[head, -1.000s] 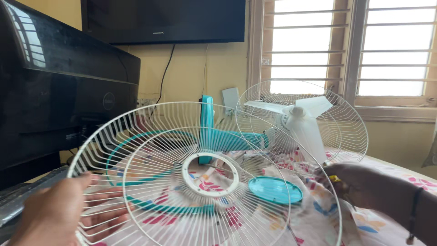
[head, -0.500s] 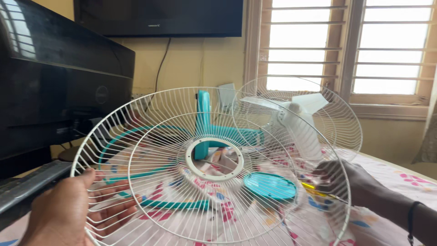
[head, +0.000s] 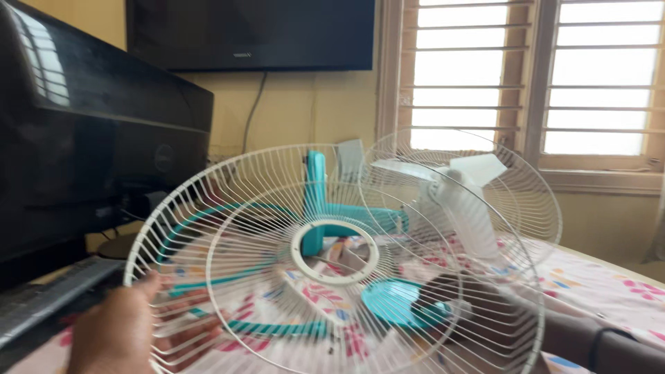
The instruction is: The person disassembles a table fan by first removing the front wire grille using a screwdriver to loosen the central nut. They then remove the fan blades by unscrewing the central cap and detaching the blades from the motor shaft.
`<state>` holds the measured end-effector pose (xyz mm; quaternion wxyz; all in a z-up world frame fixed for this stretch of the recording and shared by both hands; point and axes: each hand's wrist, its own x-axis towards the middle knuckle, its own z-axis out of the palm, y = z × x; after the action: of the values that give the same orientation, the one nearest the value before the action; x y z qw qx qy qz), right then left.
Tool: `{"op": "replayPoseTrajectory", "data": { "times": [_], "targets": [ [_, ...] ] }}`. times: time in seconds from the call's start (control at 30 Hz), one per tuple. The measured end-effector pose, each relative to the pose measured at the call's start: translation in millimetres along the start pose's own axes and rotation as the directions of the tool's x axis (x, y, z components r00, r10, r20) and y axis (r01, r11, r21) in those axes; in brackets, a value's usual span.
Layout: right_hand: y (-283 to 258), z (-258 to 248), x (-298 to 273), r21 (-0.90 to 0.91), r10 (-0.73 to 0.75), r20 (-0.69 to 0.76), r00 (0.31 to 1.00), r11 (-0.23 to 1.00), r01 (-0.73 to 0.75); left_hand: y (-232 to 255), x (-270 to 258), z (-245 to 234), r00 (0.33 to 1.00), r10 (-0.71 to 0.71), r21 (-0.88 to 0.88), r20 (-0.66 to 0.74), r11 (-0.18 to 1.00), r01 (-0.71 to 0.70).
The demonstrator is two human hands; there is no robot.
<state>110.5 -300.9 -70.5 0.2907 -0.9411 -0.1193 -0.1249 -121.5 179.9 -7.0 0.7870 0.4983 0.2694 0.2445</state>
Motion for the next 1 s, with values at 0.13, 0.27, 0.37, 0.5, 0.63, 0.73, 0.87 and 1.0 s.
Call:
{"op": "replayPoseTrajectory", "data": {
  "times": [0.13, 0.27, 0.37, 0.5, 0.63, 0.73, 0.87, 1.0],
  "targets": [
    [-33, 3, 17, 0.013, -0.035, -0.020, 0.999, 0.999, 0.035, -4, -2, -7, 0.997, -0.046, -0.167, -0.061, 0.985, 0.035],
    [-57, 1, 32, 0.027, -0.068, -0.069, 0.995, 0.997, 0.070, 2, -5, -11, 0.992, -0.040, -0.215, -0.119, 0.977, 0.014],
    [-50, 7, 28, 0.036, -0.071, -0.116, 0.991, 0.997, 0.075, 9, -5, -27, 0.992, -0.031, -0.220, -0.123, 0.975, 0.003],
    [-41, 8, 21, 0.019, -0.104, -0.263, 0.959, 0.993, 0.113, 31, 1, -57, 0.978, -0.058, -0.212, -0.199, 0.977, 0.015],
    [-74, -8, 19, -0.054, -0.238, -0.556, 0.796, 0.966, 0.252, 39, 1, -87, 0.950, 0.043, -0.158, -0.308, 0.983, -0.095],
    [-127, -15, 5, -0.056, -0.308, -0.658, 0.687, 0.930, 0.363, 41, 2, -112, 0.929, 0.052, -0.145, -0.367, 0.983, -0.113],
    [-213, 1, -25, -0.085, -0.452, -0.618, 0.643, 0.852, 0.517, 33, 7, -143, 0.900, 0.044, -0.149, -0.434, 0.981, -0.120],
    [-283, 29, -49, -0.134, -0.550, -0.382, 0.742, 0.828, 0.545, 26, 22, -163, 0.882, 0.048, -0.153, -0.469, 0.979, -0.135]
  ]
}}
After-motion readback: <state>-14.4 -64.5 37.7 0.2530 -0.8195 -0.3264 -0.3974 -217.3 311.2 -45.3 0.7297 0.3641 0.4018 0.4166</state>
